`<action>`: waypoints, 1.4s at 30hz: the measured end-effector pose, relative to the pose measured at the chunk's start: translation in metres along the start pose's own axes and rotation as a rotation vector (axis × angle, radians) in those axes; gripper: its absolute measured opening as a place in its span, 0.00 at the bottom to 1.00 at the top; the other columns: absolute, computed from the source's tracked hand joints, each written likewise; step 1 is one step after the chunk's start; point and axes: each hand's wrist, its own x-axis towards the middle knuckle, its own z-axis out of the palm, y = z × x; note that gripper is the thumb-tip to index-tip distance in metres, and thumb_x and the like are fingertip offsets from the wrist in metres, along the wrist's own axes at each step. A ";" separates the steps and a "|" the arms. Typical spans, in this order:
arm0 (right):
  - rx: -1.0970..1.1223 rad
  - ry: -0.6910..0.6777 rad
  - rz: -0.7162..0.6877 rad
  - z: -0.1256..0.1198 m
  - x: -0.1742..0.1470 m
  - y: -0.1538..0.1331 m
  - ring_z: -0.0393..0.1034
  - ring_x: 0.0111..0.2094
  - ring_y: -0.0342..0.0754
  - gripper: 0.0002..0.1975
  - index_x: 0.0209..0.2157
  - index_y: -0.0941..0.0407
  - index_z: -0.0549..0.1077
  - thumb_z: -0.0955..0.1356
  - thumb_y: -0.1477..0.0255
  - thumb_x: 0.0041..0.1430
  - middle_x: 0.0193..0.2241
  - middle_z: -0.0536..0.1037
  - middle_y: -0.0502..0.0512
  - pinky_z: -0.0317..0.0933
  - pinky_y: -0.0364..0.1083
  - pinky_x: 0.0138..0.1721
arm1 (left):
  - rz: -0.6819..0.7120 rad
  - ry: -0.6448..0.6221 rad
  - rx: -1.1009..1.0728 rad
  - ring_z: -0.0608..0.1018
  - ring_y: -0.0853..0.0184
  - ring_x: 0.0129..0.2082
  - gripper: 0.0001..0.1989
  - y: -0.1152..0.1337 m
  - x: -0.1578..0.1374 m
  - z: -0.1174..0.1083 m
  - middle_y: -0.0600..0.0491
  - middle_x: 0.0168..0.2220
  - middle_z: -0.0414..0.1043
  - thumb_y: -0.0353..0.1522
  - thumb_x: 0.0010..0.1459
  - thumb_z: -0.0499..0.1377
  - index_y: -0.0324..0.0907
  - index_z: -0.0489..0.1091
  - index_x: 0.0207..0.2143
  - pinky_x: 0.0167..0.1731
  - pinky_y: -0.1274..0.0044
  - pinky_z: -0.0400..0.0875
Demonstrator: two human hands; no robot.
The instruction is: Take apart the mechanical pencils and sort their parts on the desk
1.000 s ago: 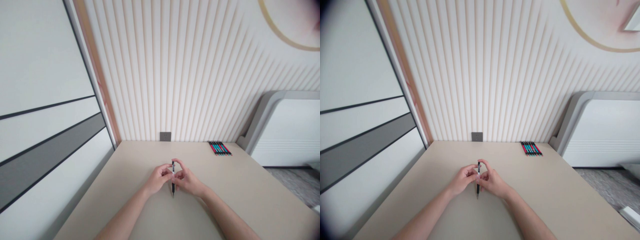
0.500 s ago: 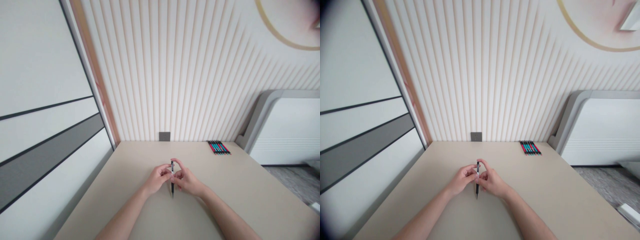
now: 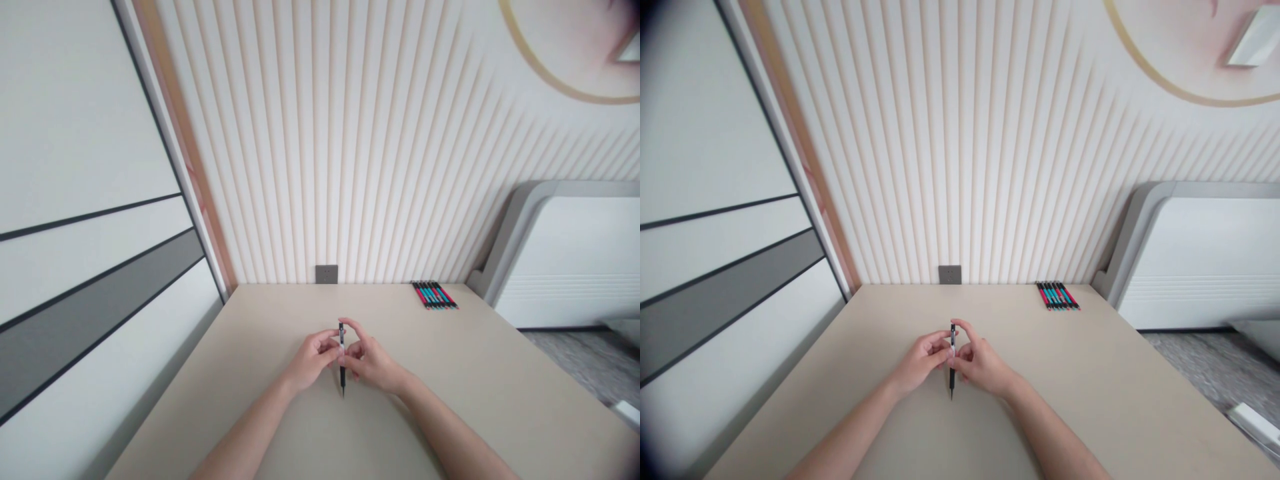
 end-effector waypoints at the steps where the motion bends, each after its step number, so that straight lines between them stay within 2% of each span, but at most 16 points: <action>1: -0.007 0.006 -0.004 0.000 0.000 0.000 0.62 0.17 0.40 0.36 0.63 0.50 0.47 0.68 0.62 0.59 0.18 0.66 0.39 0.56 0.38 0.19 | 0.001 0.006 0.001 0.70 0.70 0.27 0.21 0.000 0.000 0.000 0.54 0.29 0.73 0.36 0.55 0.63 0.38 0.71 0.50 0.27 0.79 0.62; 6: -0.023 -0.028 0.001 -0.001 -0.001 -0.001 0.63 0.18 0.40 0.35 0.63 0.50 0.49 0.67 0.62 0.60 0.18 0.67 0.39 0.57 0.38 0.21 | -0.010 -0.025 0.013 0.69 0.71 0.26 0.20 0.000 0.000 -0.001 0.54 0.29 0.72 0.35 0.55 0.63 0.38 0.71 0.50 0.26 0.80 0.61; 9: -0.033 -0.014 -0.023 -0.001 0.000 -0.001 0.64 0.19 0.40 0.38 0.65 0.50 0.43 0.67 0.62 0.60 0.20 0.69 0.40 0.59 0.40 0.23 | -0.004 0.005 -0.010 0.70 0.71 0.27 0.20 0.002 0.000 0.001 0.55 0.29 0.72 0.36 0.55 0.64 0.38 0.71 0.49 0.27 0.80 0.62; 13: -0.057 0.048 -0.090 0.000 0.001 0.000 0.67 0.24 0.41 0.43 0.67 0.49 0.36 0.67 0.61 0.61 0.29 0.74 0.47 0.62 0.42 0.28 | 0.025 0.100 -0.046 0.73 0.69 0.31 0.19 0.006 -0.001 0.001 0.52 0.32 0.74 0.39 0.54 0.64 0.39 0.71 0.46 0.30 0.80 0.65; 15: -0.104 0.101 -0.110 -0.002 0.002 0.000 0.66 0.25 0.41 0.41 0.67 0.49 0.40 0.67 0.61 0.61 0.33 0.75 0.50 0.62 0.42 0.29 | 0.056 0.138 -0.044 0.74 0.68 0.32 0.18 0.008 0.000 0.000 0.51 0.35 0.74 0.40 0.55 0.64 0.39 0.71 0.44 0.31 0.80 0.66; 17: -0.162 0.157 -0.133 -0.004 0.003 0.001 0.66 0.26 0.41 0.34 0.65 0.50 0.48 0.66 0.61 0.62 0.33 0.74 0.50 0.61 0.42 0.30 | 0.096 0.175 -0.002 0.74 0.68 0.32 0.16 0.009 0.000 -0.002 0.51 0.36 0.74 0.40 0.57 0.62 0.39 0.70 0.43 0.32 0.80 0.67; 20: -0.207 0.212 -0.185 -0.007 0.003 0.001 0.64 0.26 0.41 0.24 0.60 0.53 0.60 0.64 0.61 0.64 0.29 0.72 0.48 0.61 0.42 0.31 | 0.166 0.232 0.205 0.74 0.68 0.30 0.13 0.007 0.000 -0.006 0.53 0.32 0.74 0.39 0.59 0.60 0.40 0.70 0.42 0.31 0.79 0.68; 22: -0.203 0.215 -0.220 -0.006 0.002 0.000 0.64 0.25 0.41 0.21 0.57 0.54 0.63 0.62 0.61 0.66 0.27 0.71 0.48 0.61 0.42 0.30 | 0.257 0.244 0.431 0.74 0.68 0.29 0.10 0.005 -0.001 -0.008 0.53 0.31 0.74 0.37 0.61 0.58 0.41 0.71 0.41 0.32 0.78 0.68; 26: -0.253 0.203 -0.265 -0.002 -0.001 -0.005 0.65 0.26 0.41 0.18 0.52 0.55 0.69 0.62 0.62 0.66 0.27 0.73 0.49 0.61 0.41 0.29 | 0.483 0.170 0.809 0.75 0.65 0.37 0.07 0.003 -0.002 -0.010 0.51 0.37 0.74 0.33 0.64 0.55 0.43 0.72 0.38 0.40 0.75 0.69; 30: -0.472 0.204 -0.311 -0.001 -0.001 -0.006 0.67 0.30 0.43 0.13 0.45 0.54 0.74 0.62 0.66 0.66 0.32 0.76 0.53 0.61 0.42 0.33 | 0.524 0.198 0.923 0.75 0.65 0.39 0.07 0.000 -0.001 -0.011 0.51 0.36 0.72 0.31 0.64 0.54 0.43 0.72 0.38 0.41 0.75 0.70; 34: -0.705 0.262 -0.322 -0.009 0.004 0.002 0.70 0.33 0.45 0.15 0.49 0.53 0.73 0.60 0.69 0.67 0.33 0.77 0.55 0.62 0.43 0.37 | 0.501 0.251 0.921 0.75 0.66 0.37 0.07 -0.002 0.000 -0.015 0.51 0.40 0.71 0.30 0.64 0.54 0.44 0.71 0.42 0.42 0.75 0.70; 36: -0.820 0.368 -0.280 -0.023 0.007 0.011 0.71 0.36 0.47 0.16 0.52 0.54 0.72 0.59 0.69 0.67 0.35 0.77 0.57 0.62 0.44 0.40 | 0.471 0.242 0.910 0.75 0.68 0.35 0.08 -0.001 0.000 -0.015 0.51 0.41 0.71 0.29 0.64 0.53 0.44 0.70 0.44 0.40 0.76 0.70; 38: -0.941 0.491 -0.165 -0.044 0.010 0.021 0.71 0.39 0.48 0.17 0.52 0.55 0.72 0.59 0.69 0.67 0.37 0.78 0.58 0.62 0.44 0.43 | 0.438 0.201 0.907 0.75 0.68 0.35 0.09 -0.001 0.000 -0.015 0.51 0.40 0.71 0.30 0.65 0.52 0.44 0.70 0.43 0.39 0.76 0.70; 42: -1.105 0.712 0.258 -0.096 0.007 0.041 0.70 0.46 0.49 0.17 0.52 0.54 0.72 0.59 0.70 0.67 0.43 0.77 0.57 0.59 0.43 0.45 | 0.376 0.133 0.904 0.75 0.68 0.35 0.10 0.001 -0.002 -0.012 0.52 0.38 0.72 0.30 0.65 0.50 0.44 0.71 0.40 0.38 0.77 0.69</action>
